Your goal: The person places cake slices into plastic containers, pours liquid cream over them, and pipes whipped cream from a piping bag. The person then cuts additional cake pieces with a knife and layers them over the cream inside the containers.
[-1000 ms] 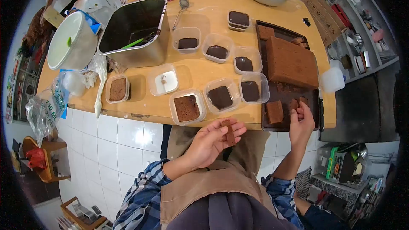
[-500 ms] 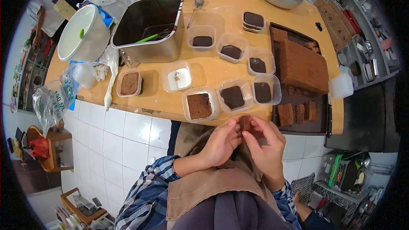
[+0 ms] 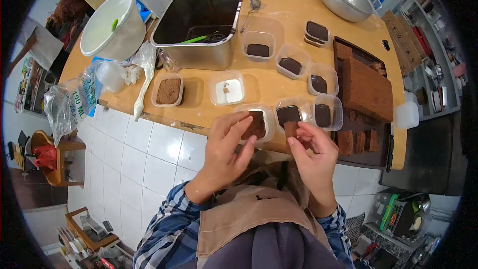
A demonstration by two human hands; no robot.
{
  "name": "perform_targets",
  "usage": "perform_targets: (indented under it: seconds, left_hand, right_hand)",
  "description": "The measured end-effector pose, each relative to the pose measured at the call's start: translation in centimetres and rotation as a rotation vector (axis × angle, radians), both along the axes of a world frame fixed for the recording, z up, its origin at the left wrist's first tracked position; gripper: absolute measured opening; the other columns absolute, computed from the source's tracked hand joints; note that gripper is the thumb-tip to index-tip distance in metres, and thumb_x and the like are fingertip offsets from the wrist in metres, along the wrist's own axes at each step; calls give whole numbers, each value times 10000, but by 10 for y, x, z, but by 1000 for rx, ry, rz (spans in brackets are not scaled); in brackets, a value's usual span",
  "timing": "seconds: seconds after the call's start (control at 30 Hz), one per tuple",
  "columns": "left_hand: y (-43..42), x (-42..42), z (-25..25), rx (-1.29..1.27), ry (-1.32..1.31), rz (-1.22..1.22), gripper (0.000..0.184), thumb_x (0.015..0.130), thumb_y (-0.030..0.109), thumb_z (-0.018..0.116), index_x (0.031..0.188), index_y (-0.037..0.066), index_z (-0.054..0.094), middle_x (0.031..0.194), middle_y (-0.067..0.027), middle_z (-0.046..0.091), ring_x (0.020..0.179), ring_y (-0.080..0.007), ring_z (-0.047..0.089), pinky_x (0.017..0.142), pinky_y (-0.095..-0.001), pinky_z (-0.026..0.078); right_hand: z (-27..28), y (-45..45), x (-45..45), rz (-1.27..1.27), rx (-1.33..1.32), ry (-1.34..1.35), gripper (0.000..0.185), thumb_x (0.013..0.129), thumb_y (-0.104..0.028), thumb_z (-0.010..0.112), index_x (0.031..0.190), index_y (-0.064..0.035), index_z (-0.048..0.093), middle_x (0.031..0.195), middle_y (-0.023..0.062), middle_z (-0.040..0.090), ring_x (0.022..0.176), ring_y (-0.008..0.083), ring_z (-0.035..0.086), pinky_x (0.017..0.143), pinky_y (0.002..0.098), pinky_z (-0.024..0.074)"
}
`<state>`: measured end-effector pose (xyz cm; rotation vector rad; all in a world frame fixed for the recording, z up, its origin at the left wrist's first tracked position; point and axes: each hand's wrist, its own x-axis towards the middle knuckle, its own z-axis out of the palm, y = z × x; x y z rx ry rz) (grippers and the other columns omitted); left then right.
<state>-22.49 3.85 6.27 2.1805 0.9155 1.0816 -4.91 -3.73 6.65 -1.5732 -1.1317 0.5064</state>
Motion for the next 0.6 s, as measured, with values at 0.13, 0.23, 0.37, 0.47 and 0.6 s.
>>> perform_targets:
  seconds: [0.13,0.23,0.37,0.47,0.6]
  left_hand:
    - [17,-11,-6,181,185,-88,401,685,129,737,1046,15,606,1143,-146,565,1077,-348,505,894,-425,421]
    - [21,-13,-6,216,252,-178,444,654,182,764,1036,18,608,1148,-141,562,1089,-345,497,889,-432,422]
    - [23,-13,-10,241,314,-183,454,632,199,762,1017,11,611,1147,-140,561,1101,-334,495,896,-438,419]
    - [26,-15,-13,227,290,-188,451,631,188,752,1012,-5,607,1141,-145,564,1096,-332,503,894,-436,426]
    - [26,-17,-20,195,262,-189,423,660,188,738,1005,-19,608,1152,-142,558,1108,-316,495,925,-427,418]
  right_hand:
    - [6,21,-14,40,33,-160,265,743,-17,694,994,15,616,835,125,636,690,192,629,598,292,504]
    - [5,32,-22,71,33,-252,255,745,-23,675,987,8,598,800,137,594,672,265,601,584,340,490]
    - [-9,45,-25,82,43,-460,266,739,-41,666,984,7,576,804,148,567,712,327,575,616,391,479]
    - [-9,48,-31,89,-5,-525,275,732,-50,666,983,9,570,804,152,561,740,338,571,642,414,473]
    - [-10,50,-35,92,-42,-584,280,732,-49,664,986,12,566,797,155,552,741,336,567,647,416,470]
